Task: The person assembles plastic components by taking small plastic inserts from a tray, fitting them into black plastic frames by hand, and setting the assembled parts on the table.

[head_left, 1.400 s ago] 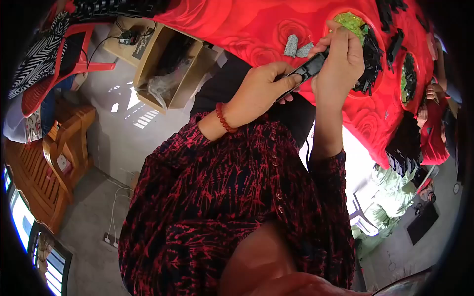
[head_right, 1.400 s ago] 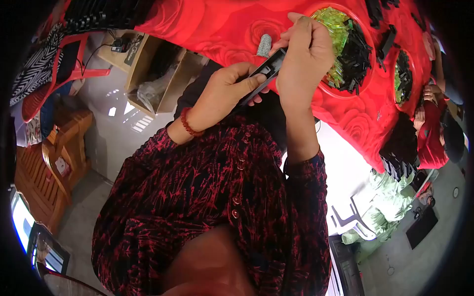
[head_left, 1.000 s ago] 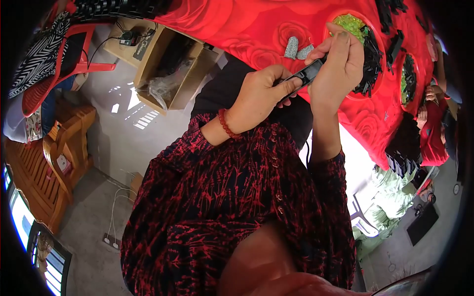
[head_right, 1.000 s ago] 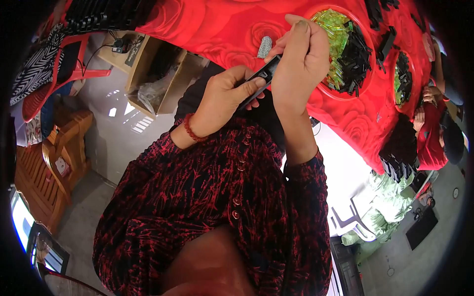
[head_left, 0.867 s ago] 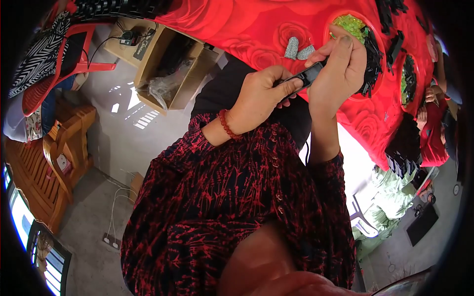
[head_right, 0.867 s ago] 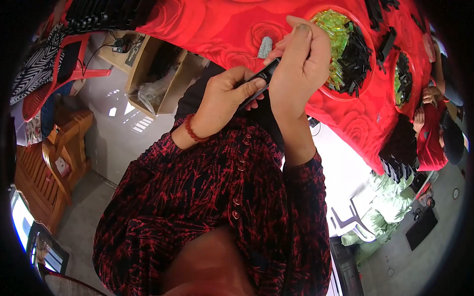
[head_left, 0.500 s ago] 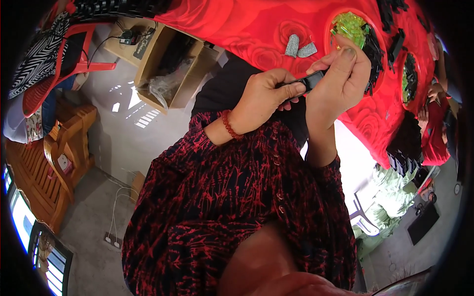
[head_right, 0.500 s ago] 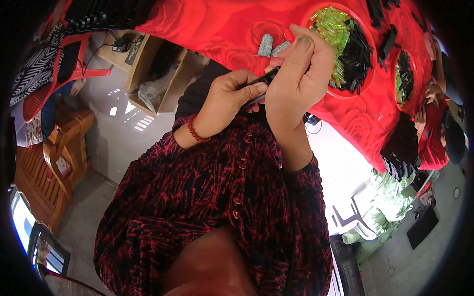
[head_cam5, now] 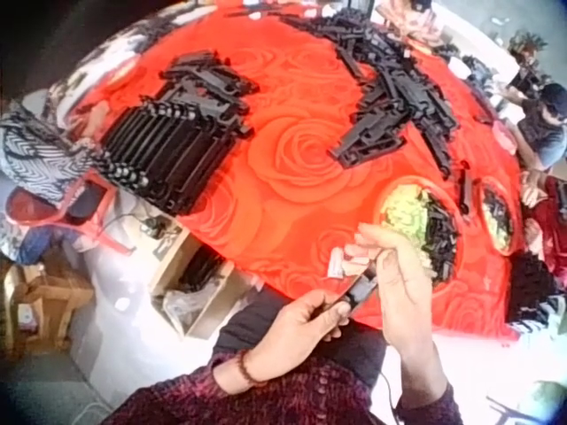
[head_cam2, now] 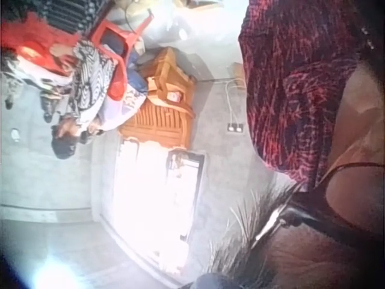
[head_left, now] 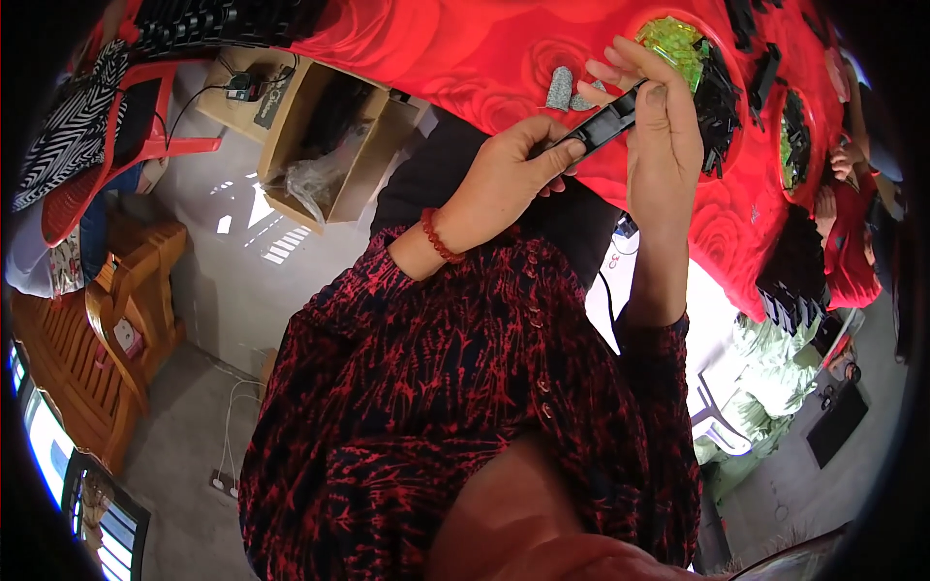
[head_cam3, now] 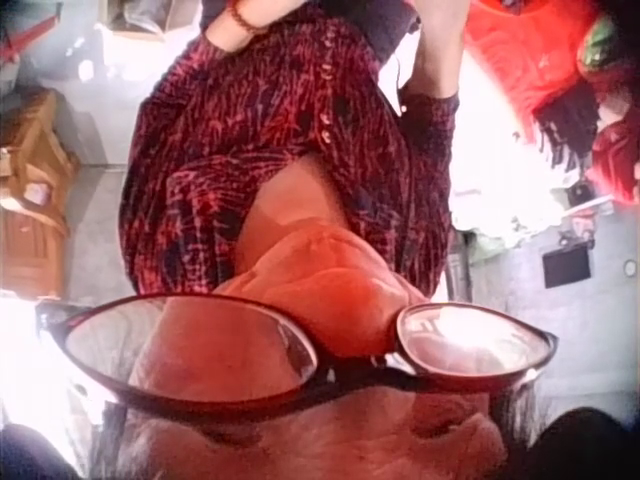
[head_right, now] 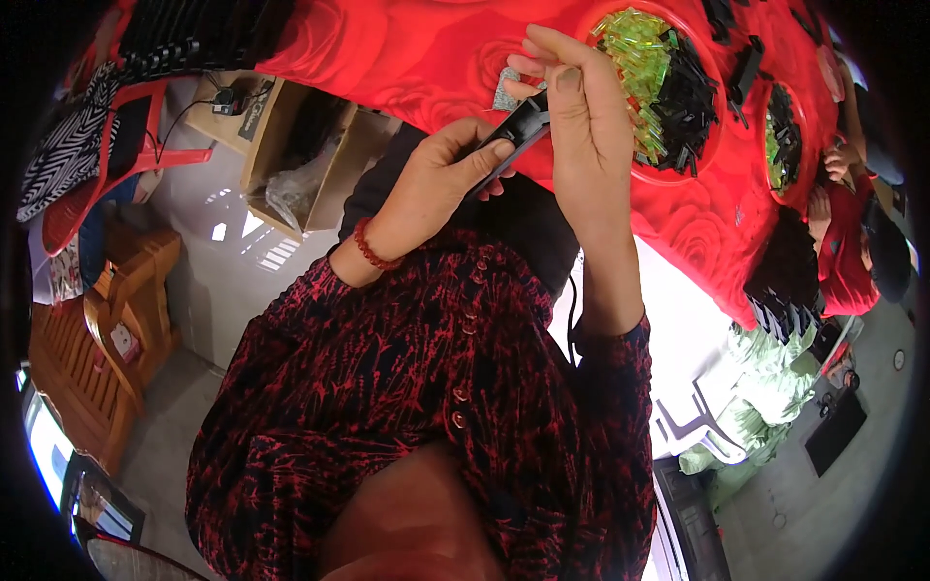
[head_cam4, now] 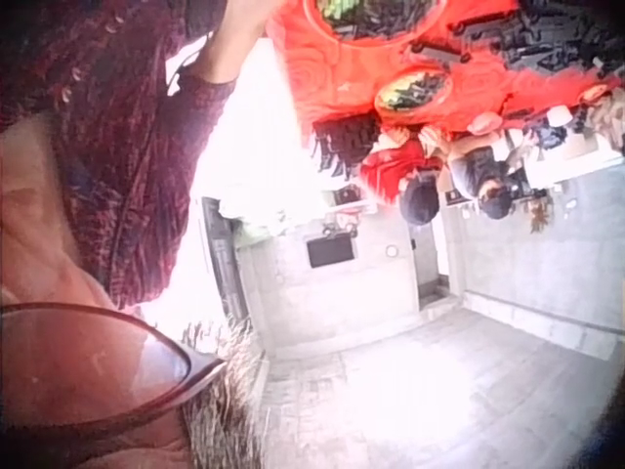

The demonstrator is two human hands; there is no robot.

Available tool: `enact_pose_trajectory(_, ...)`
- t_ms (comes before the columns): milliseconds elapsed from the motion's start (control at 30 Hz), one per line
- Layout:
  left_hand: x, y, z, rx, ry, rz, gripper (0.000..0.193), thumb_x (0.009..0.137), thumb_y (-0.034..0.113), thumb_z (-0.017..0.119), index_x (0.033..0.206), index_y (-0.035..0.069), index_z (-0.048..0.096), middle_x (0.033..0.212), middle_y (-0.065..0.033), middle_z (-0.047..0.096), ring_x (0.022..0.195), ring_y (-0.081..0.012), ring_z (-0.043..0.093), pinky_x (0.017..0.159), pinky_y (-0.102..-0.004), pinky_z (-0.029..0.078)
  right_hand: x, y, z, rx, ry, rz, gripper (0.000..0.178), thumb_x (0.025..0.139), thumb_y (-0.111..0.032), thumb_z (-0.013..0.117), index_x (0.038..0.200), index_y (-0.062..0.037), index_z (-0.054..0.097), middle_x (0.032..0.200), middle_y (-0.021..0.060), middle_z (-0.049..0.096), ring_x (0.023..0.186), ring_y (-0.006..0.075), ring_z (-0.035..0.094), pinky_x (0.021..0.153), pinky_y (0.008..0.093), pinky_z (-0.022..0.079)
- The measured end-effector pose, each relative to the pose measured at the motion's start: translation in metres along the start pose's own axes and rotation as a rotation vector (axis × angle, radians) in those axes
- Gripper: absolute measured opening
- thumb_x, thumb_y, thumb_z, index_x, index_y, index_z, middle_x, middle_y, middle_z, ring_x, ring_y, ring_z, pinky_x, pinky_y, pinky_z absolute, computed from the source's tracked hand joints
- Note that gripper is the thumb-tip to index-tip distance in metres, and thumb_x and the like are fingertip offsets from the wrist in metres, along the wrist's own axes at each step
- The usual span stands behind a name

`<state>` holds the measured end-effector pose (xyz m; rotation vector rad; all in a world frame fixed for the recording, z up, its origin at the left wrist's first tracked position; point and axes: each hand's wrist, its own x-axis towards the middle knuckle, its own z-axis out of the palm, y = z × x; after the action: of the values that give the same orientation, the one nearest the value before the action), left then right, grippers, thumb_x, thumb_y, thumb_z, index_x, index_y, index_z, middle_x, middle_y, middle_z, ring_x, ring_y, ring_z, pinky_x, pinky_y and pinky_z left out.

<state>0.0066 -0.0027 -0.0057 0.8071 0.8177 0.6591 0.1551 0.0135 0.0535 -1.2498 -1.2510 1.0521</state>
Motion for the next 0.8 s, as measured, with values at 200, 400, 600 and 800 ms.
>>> enact_pose_trajectory(200, 0.000, 0.000, -0.002, -0.041, 0.004, -0.014, 0.021, 0.097, 0.020, 0.061, 0.103, 0.000, 0.060, 0.082, -0.0002, 0.060, 0.070, -0.0073, 0.058, 0.065, -0.0217, 0.048, 0.001, 0.006, -0.001, 0.038, -0.035, -0.067, 0.038, 0.106, -0.022, 0.036, 0.125, 0.0068, 0.051, 0.123, 0.0149, 0.054, 0.114, 0.0235, 0.057, 0.096, 0.0370, 0.052)
enact_pose_trajectory(400, -0.002, 0.008, 0.000, -0.139, -0.004, -0.081, 0.021, 0.095, 0.016, 0.062, 0.100, -0.004, 0.058, 0.088, -0.0076, 0.065, 0.076, -0.0136, 0.068, 0.069, -0.0230, 0.054, 0.005, 0.011, 0.001, 0.025, -0.050, -0.012, 0.037, 0.106, -0.022, 0.037, 0.125, 0.0070, 0.051, 0.122, 0.0158, 0.055, 0.113, 0.0247, 0.059, 0.094, 0.0380, 0.054)
enact_pose_trajectory(600, -0.008, 0.016, 0.006, -0.218, 0.026, -0.182, 0.016, 0.093, 0.006, 0.056, 0.100, -0.008, 0.057, 0.092, -0.0146, 0.066, 0.079, -0.0221, 0.071, 0.070, -0.0281, 0.059, 0.011, 0.026, 0.002, 0.181, 0.022, 0.201, 0.037, 0.105, -0.023, 0.040, 0.123, 0.0067, 0.052, 0.117, 0.0191, 0.058, 0.105, 0.0269, 0.063, 0.087, 0.0375, 0.057)
enact_pose_trajectory(800, -0.010, 0.018, 0.005, -0.241, 0.024, -0.183, 0.017, 0.093, 0.005, 0.053, 0.102, -0.009, 0.055, 0.094, -0.0170, 0.065, 0.080, -0.0259, 0.071, 0.073, -0.0307, 0.060, 0.012, 0.023, 0.006, 0.215, 0.065, 0.261, 0.036, 0.105, -0.023, 0.041, 0.121, 0.0071, 0.053, 0.114, 0.0198, 0.059, 0.105, 0.0272, 0.063, 0.087, 0.0382, 0.057)
